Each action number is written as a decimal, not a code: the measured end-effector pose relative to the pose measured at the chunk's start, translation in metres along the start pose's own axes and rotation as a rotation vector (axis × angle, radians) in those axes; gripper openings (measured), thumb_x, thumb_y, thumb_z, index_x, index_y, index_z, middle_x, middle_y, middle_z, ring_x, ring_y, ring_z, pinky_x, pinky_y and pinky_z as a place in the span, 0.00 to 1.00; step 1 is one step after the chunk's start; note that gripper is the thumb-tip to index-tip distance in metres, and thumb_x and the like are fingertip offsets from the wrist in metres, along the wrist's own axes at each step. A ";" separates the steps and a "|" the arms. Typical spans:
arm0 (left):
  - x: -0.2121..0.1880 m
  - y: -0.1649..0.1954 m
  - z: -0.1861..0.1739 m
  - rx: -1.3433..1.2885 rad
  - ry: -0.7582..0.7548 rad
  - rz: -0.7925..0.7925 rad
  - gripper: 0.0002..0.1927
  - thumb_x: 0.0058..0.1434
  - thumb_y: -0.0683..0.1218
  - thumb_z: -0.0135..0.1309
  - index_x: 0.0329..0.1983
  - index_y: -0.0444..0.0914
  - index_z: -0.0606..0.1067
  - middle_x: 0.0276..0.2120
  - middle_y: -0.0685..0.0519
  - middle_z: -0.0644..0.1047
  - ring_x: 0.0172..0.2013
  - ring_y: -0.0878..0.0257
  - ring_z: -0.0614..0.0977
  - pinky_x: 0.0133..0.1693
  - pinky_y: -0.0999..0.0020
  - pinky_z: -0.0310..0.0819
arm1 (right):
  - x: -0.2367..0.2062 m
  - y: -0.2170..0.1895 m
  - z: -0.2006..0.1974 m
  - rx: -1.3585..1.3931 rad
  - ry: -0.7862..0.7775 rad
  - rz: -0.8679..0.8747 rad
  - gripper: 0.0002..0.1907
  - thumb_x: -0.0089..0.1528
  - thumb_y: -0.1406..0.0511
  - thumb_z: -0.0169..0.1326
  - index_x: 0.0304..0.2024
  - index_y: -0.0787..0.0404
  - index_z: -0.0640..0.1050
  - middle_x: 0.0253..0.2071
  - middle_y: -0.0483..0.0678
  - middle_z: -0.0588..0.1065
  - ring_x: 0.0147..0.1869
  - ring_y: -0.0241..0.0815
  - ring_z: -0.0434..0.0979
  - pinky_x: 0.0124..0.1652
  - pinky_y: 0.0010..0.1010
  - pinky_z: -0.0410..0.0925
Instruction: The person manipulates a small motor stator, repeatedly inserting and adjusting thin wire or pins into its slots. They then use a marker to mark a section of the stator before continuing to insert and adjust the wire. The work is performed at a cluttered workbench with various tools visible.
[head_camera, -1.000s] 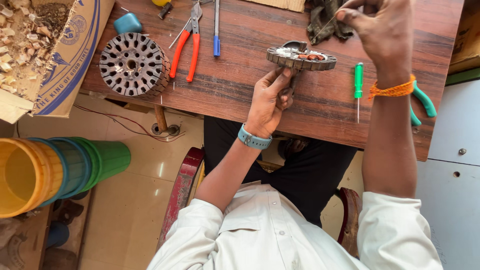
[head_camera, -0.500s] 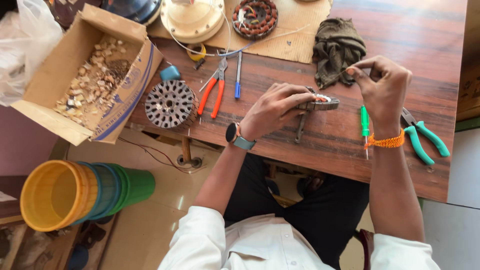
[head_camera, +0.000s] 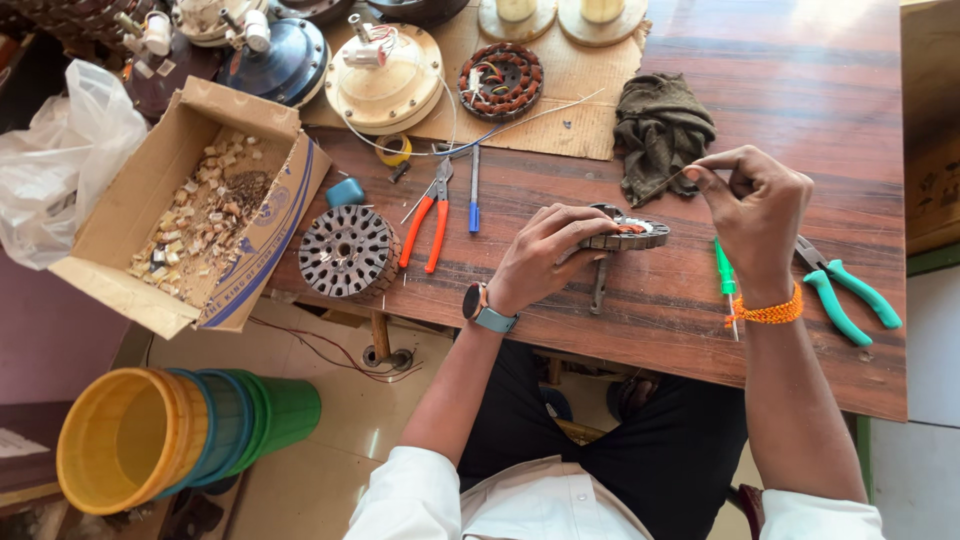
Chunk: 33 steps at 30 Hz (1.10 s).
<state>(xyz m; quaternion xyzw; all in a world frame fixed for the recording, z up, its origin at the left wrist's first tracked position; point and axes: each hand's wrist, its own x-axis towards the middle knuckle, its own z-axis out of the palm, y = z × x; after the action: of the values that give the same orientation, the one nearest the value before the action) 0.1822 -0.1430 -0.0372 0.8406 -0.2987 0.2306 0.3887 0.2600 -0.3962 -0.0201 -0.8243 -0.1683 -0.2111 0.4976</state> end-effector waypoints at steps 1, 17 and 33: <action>0.001 0.001 -0.002 0.005 -0.011 -0.006 0.23 0.60 0.43 0.65 0.59 0.44 0.76 0.54 0.54 0.78 0.51 0.56 0.80 0.56 0.58 0.77 | 0.000 0.000 0.000 0.002 0.002 -0.008 0.06 0.67 0.68 0.70 0.42 0.63 0.84 0.22 0.41 0.71 0.25 0.26 0.62 0.26 0.24 0.52; 0.001 -0.008 -0.005 -0.104 -0.050 -0.065 0.28 0.56 0.43 0.68 0.60 0.43 0.75 0.54 0.53 0.79 0.54 0.55 0.80 0.58 0.59 0.77 | 0.001 -0.009 -0.005 0.055 0.002 -0.077 0.06 0.66 0.70 0.69 0.41 0.65 0.83 0.24 0.41 0.71 0.25 0.25 0.61 0.27 0.23 0.54; 0.007 -0.008 0.000 -0.129 -0.046 -0.089 0.25 0.55 0.42 0.68 0.58 0.44 0.78 0.56 0.58 0.80 0.49 0.59 0.79 0.55 0.63 0.77 | -0.004 -0.008 -0.006 0.079 0.008 -0.079 0.05 0.69 0.72 0.69 0.41 0.65 0.83 0.27 0.43 0.75 0.26 0.24 0.65 0.26 0.19 0.56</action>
<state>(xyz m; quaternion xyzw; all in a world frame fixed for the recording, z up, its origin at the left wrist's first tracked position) 0.1926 -0.1412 -0.0363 0.8311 -0.2841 0.1741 0.4452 0.2518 -0.3977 -0.0134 -0.7959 -0.2068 -0.2271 0.5217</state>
